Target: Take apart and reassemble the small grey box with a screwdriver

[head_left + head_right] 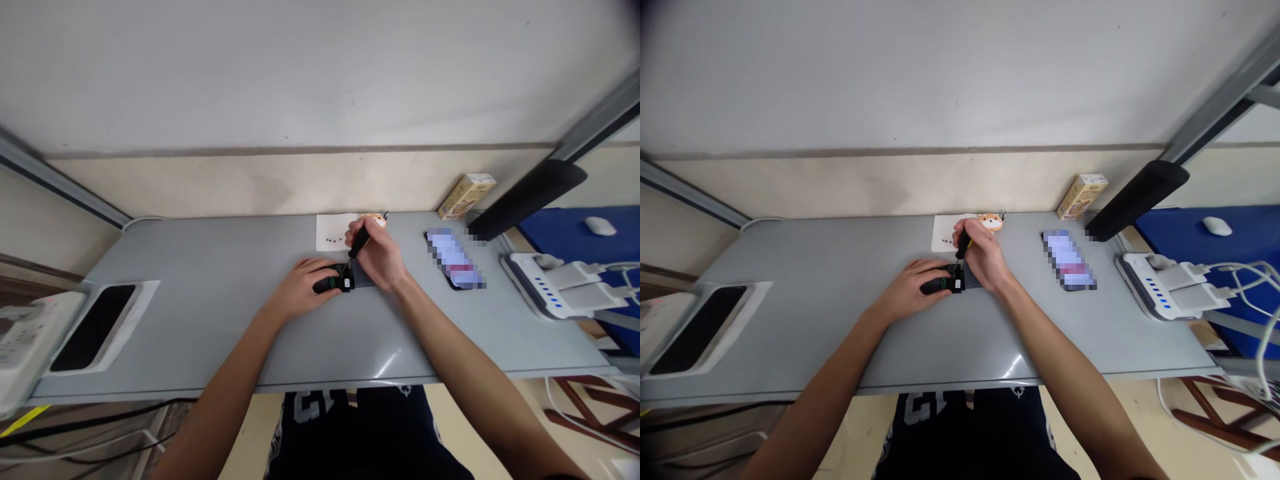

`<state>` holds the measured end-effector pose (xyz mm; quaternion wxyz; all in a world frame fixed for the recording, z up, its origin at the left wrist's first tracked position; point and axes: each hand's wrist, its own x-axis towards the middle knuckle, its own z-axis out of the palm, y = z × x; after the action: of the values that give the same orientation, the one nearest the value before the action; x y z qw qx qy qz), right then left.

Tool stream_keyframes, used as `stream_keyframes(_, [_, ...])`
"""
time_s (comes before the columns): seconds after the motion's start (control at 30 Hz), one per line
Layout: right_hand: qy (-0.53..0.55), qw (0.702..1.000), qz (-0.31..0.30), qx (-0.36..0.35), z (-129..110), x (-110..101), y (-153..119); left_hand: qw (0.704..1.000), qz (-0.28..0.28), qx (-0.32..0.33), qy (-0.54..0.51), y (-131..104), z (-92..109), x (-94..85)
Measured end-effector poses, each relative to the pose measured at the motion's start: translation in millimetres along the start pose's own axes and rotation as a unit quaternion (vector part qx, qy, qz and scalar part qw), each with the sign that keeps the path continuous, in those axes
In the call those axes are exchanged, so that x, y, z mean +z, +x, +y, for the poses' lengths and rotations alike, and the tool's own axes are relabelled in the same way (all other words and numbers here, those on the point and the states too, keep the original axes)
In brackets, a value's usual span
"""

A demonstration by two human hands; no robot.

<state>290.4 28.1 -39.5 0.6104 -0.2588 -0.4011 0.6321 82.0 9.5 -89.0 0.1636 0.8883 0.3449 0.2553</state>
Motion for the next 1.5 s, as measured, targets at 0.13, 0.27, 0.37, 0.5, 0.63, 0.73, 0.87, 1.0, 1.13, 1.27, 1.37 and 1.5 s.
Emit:
stream_keyframes(0.13, [-0.022, 0.999, 0.03, -0.013, 6, -8, 1, 1.0, 0.001, -0.001, 0.004, 0, 0, 0.3])
stream_keyframes(0.27, [-0.089, 0.994, 0.047, -0.046, 9, -7, 4, 1.0, -0.006, -0.007, 0.005, -1, 0, 0.6])
stream_keyframes(0.37, [-0.059, 0.998, 0.021, -0.031, 5, -1, 3, 1.0, -0.009, -0.005, 0.007, -1, -1, 0.2])
stream_keyframes(0.5, [-0.028, 1.0, -0.005, -0.012, -1, 2, -1, 1.0, -0.006, 0.0, 0.01, 0, 0, 0.0])
stream_keyframes(0.63, [-0.064, 0.998, 0.012, -0.027, 4, -4, -1, 1.0, -0.003, 0.003, 0.014, -1, 0, 0.1])
stream_keyframes(0.73, [-0.133, 0.988, 0.032, -0.069, 10, -6, 0, 1.0, -0.011, -0.001, 0.017, -1, 0, -0.6])
stream_keyframes(0.87, [-0.115, 0.991, 0.015, -0.067, 9, -2, 1, 1.0, -0.014, 0.0, 0.019, 0, 1, -1.9])
stream_keyframes(1.0, [-0.047, 0.998, 0.011, -0.029, 7, -2, 1, 0.999, -0.018, 0.003, 0.027, 0, 2, -2.9])
stream_keyframes(1.13, [-0.093, 0.991, 0.074, -0.059, 11, -7, 2, 0.999, -0.02, 0.0, 0.031, 0, 3, -2.7])
stream_keyframes(1.27, [-0.131, 0.984, 0.076, -0.089, 13, -6, 4, 0.999, -0.017, -0.008, 0.028, 0, 2, -1.7])
stream_keyframes(1.37, [-0.064, 0.995, 0.033, -0.064, 10, 0, 3, 1.0, -0.014, -0.009, 0.021, 0, 3, -1.4])
stream_keyframes(1.5, [-0.033, 0.999, 0.012, -0.035, 6, 1, 1, 1.0, -0.008, -0.003, 0.02, 0, 3, -1.0])
